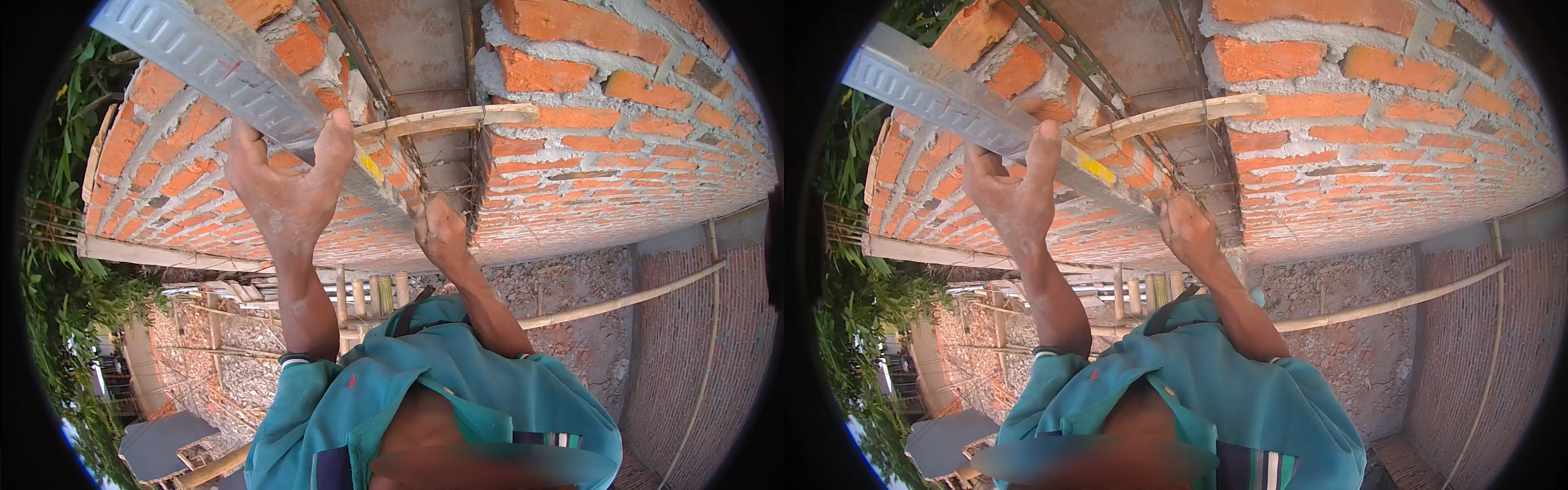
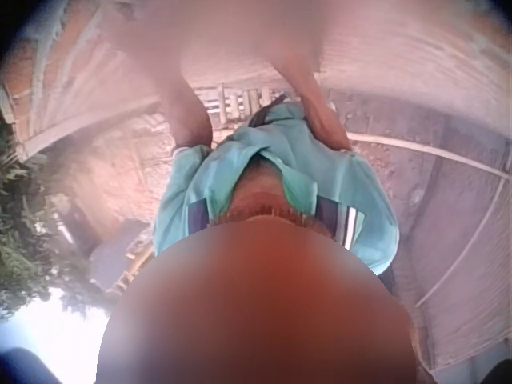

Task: The person secures a metal conduit to a brick wall using a wooden batten and pliers. They position the conduit, clamp it with the batten, and tighten the fasteners with pliers.

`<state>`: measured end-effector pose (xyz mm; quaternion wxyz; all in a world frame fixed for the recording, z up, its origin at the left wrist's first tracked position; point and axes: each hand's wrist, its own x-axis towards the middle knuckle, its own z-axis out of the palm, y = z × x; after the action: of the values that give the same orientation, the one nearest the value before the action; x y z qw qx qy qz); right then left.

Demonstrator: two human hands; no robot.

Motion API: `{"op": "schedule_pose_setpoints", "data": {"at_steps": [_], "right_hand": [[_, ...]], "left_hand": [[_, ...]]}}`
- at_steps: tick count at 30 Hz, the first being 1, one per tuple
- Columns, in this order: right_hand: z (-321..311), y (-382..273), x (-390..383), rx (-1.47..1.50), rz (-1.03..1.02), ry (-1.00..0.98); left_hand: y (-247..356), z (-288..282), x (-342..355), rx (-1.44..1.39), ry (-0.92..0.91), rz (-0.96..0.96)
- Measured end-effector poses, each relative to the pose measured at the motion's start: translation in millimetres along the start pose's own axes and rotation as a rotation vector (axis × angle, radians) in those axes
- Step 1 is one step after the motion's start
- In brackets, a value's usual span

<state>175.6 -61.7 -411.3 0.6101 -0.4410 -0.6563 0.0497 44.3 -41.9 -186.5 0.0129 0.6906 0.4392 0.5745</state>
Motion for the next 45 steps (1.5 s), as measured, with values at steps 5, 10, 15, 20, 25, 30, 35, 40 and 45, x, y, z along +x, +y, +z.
{"op": "schedule_pose_setpoints", "data": {"at_steps": [5,10,15,20,25,30,35,40,45], "right_hand": [[12,11,-13,-0.047,-0.027,0.017],[21,44,-64,-0.099,0.048,0.020],[-62,38,-163,-0.225,0.227,-0.202],[-154,-2,-120,-0.361,0.047,-0.096],[-248,-45,11,-0.591,-0.153,0.358],[-359,-36,177,-1.007,-0.295,0.614],[-461,-5,309,-1.482,-0.018,0.397],[-493,13,340,-1.551,0.096,0.053],[-492,19,334,-1.380,0.113,0.033]], "left_hand": [[3,0,2,-0.024,-0.037,-0.036],[6,-2,4,0.015,-0.057,-0.028],[1,-1,0,0.006,-0.014,0.026],[2,2,-3,0.013,0.008,0.042],[10,7,-7,-0.098,0.046,-0.045],[13,11,-11,-0.083,0.019,-0.038],[14,13,-13,-0.144,0.014,-0.121],[11,14,-18,-0.180,0.026,-0.156],[5,18,-19,-0.256,0.021,-0.193]]}}
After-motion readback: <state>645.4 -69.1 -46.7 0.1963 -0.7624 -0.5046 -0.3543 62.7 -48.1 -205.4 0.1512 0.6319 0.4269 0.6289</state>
